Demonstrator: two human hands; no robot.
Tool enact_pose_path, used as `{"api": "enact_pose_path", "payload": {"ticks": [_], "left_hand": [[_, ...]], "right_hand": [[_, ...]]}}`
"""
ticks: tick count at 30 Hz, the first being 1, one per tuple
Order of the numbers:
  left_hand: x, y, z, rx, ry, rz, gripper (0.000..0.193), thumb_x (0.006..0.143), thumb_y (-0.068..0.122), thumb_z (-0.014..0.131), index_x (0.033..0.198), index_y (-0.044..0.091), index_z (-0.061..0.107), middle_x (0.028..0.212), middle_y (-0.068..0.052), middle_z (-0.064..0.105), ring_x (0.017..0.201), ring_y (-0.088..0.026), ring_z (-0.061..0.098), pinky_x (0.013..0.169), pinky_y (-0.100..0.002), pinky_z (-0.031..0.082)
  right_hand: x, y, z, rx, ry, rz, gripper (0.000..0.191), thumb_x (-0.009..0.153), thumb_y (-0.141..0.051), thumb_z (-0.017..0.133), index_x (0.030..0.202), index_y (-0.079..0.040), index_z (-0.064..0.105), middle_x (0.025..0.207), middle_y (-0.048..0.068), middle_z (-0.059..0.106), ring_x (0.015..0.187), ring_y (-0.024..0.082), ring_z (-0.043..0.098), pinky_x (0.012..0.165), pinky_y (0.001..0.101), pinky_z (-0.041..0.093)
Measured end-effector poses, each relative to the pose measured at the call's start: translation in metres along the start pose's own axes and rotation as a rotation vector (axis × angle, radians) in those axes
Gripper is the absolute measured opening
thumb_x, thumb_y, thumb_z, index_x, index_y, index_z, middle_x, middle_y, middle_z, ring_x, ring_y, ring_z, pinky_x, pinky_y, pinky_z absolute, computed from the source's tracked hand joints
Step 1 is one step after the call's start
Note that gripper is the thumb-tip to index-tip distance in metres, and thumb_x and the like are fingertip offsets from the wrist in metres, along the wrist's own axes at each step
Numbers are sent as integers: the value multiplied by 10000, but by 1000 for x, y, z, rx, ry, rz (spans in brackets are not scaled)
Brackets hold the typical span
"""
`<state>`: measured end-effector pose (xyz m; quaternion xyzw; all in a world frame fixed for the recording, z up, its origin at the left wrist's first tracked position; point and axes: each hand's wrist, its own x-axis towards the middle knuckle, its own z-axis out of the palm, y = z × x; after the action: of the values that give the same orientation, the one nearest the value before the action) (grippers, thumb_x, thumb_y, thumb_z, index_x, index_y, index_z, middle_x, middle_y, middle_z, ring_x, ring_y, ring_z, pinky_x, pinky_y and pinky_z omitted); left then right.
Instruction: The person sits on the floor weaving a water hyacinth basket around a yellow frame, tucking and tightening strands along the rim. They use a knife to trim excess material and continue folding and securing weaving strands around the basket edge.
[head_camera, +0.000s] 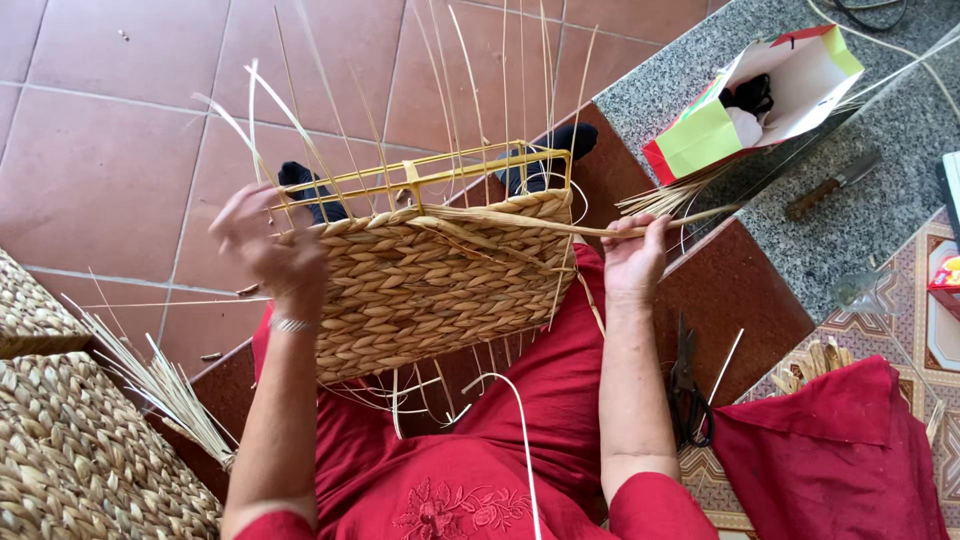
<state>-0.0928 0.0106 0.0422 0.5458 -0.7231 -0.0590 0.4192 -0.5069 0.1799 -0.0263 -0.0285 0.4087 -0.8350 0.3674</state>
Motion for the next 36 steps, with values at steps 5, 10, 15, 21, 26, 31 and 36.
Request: {"api": "enact_pose_path", "payload": {"ticks": [5,10,15,21,26,31,36], "left_hand": [[58,80,37,412,-297,115,191,816,298,759,916,135,751,1337,-120,611,1335,-356,470,991,-779,267],[99,115,42,457,-818,1,480,1013,540,616,1040,67,692,1066,-190,698,987,-389,686,841,-535,532],[114,136,21,448,-763,302,229,1082,293,560,995,131,697,969,-87,746,889,-278,735,715,-450,571],[142,164,142,-170,-471,499,365,964,80,678,1311,-12,609,1368,-202,596,998,-424,679,826,-483,563],[149,172,218,-110,-555,407,320,949,50,653,1252,-39,604,1267,-222,586,1014,-428,649,869,-515,534],[162,180,230,117,-440,655,119,821,14,665,938,32,653,1043,-163,605,962,-345,632,811,-459,521],[184,179,221,221,-335,707,91,829,23,665,914,56,666,986,-137,621,937,-307,618,825,-424,512]], "right_hand": [[16,16,-21,-110,120,85,417,1047,-514,503,988,-110,588,800,58,640,682,188,616,592,344,543],[30,13,-32,-151,101,119,410,1059,-504,526,1017,-104,604,799,51,634,655,167,587,595,322,531],[47,9,-32,-103,130,126,400,1055,-481,544,979,-94,604,780,52,626,637,155,563,580,301,490],[53,10,-42,-57,130,137,388,1073,-451,564,960,-81,603,784,55,608,664,156,554,593,301,461],[55,9,-49,-55,120,161,385,1064,-446,571,944,-82,603,772,71,601,638,177,533,593,317,463],[58,9,-49,-39,116,180,388,1058,-453,563,937,-86,599,758,76,595,629,184,529,592,326,467],[56,9,-51,-73,118,147,379,1055,-444,582,947,-81,608,773,68,602,645,176,529,602,315,454]]}}
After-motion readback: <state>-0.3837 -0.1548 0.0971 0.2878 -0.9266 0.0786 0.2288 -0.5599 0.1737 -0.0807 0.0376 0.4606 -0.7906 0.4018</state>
